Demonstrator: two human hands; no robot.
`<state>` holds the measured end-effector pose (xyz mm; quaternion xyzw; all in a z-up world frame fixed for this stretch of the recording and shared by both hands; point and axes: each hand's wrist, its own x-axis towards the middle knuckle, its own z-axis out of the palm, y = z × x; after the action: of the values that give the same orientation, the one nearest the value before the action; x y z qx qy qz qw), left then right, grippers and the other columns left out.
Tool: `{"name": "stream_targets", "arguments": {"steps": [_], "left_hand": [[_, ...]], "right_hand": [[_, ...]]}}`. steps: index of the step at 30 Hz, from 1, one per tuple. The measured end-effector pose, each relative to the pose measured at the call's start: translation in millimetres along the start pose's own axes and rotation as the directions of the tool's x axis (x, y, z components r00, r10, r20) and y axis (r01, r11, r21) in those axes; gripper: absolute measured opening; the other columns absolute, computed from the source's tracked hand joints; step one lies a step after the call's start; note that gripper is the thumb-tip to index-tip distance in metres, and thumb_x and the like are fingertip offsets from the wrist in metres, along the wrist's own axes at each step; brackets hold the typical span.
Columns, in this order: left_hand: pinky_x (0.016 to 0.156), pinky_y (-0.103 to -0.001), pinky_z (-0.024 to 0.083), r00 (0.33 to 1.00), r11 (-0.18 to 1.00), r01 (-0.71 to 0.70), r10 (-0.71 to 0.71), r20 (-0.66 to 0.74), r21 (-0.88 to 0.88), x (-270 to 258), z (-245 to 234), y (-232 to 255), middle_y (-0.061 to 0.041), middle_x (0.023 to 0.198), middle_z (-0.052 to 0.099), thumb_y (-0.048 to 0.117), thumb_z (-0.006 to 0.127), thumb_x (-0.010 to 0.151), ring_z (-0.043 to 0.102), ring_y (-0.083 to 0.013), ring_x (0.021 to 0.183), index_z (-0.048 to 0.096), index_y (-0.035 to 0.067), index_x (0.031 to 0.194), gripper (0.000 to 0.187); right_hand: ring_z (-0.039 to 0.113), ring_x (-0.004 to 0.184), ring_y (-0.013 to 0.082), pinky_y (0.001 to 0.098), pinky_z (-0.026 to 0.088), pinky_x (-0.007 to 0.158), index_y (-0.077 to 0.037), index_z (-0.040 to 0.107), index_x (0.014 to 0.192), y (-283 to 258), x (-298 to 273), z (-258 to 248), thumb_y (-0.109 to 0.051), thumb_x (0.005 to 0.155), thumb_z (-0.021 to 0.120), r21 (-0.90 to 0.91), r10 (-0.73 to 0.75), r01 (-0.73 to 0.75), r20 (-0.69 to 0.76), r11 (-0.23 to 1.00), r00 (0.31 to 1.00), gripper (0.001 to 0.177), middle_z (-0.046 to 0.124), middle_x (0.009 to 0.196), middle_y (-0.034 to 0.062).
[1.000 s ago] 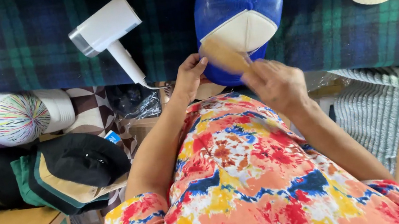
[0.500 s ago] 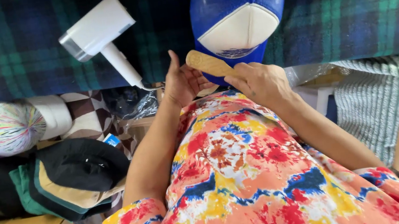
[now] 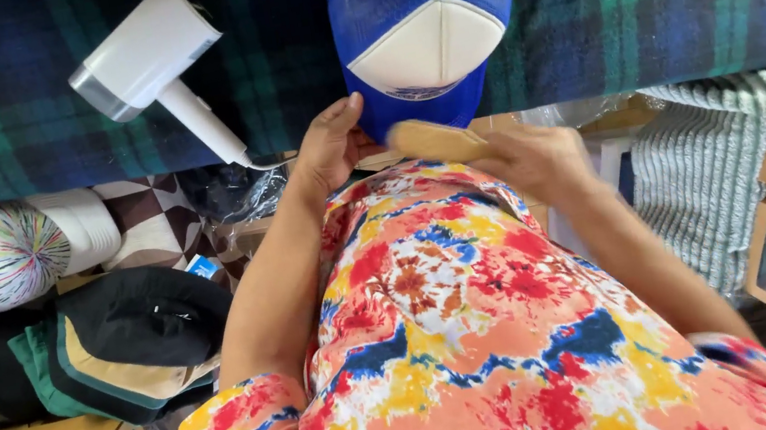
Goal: A person is cleaning a blue and white mesh cap using a wooden-handled brush on a table.
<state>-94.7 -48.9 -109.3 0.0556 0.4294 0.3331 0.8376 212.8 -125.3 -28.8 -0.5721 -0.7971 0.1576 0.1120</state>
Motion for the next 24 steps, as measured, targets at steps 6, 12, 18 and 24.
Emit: {"name": "stream_targets", "arguments": {"steps": [6, 12, 18, 24], "left_hand": [[0.086, -0.049, 0.064, 0.984, 0.991, 0.124, -0.118, 0.134, -0.04, -3.7, -20.7, -4.9, -0.014, 0.087, 0.078, 0.06, 0.053, 0.096, 0.079, -0.0313, 0.085, 0.076, 0.014, 0.091, 0.051], [0.083, -0.04, 0.063, 0.994, 0.992, 0.071, -0.062, 0.094, -0.101, -18.1, 22.2, 10.4, -0.01, 0.087, 0.076, 0.079, 0.049, 0.083, 0.077, -0.029, 0.081, 0.075, 0.009, 0.093, 0.075], [0.07, -0.056, 0.066, 1.0, 1.0, -0.026, 0.026, 0.015, -0.015, 3.4, 1.0, -8.0, -0.016, 0.084, 0.075, 0.03, 0.075, 0.093, 0.077, -0.0399, 0.072, 0.07, 0.015, 0.095, 0.017], [0.069, -0.055, 0.067, 0.994, 0.999, -0.05, 0.05, -0.093, 0.004, 24.8, -15.1, -29.6, -0.014, 0.083, 0.074, 0.032, 0.077, 0.092, 0.076, -0.0379, 0.069, 0.069, 0.015, 0.101, 0.021]], "right_hand": [[0.071, 0.065, 0.0238, 0.0384, 0.056, 0.059, -0.03, 0.061, 0.101, -44.2, 62.9, 18.3, -0.062, 0.104, 0.054, -0.137, -0.003, 0.007, 0.023, 0.991, 1.0, 0.034, 0.064, 0.075, -0.0029], [0.066, 0.07, 0.0114, 0.0246, 0.051, 0.058, -0.033, 0.05, 0.085, -52.9, 50.9, 5.3, -0.059, 0.105, 0.045, -0.232, -0.207, 0.252, 0.2, 0.94, 0.958, 0.033, 0.059, 0.074, -0.0092], [0.07, 0.081, 0.0327, 0.043, 0.056, 0.068, -0.022, 0.066, 0.101, 97.9, -25.3, -4.1, -0.051, 0.104, 0.068, -0.051, 0.156, -0.152, 0.083, 0.987, 0.984, 0.029, 0.066, 0.083, 0.0073], [0.069, 0.071, 0.0198, 0.0301, 0.056, 0.069, -0.032, 0.072, 0.093, 62.4, -21.7, 8.7, -0.046, 0.093, 0.082, 0.078, -0.033, 0.04, -0.092, 0.996, 0.995, 0.017, 0.067, 0.077, -0.0084]]}}
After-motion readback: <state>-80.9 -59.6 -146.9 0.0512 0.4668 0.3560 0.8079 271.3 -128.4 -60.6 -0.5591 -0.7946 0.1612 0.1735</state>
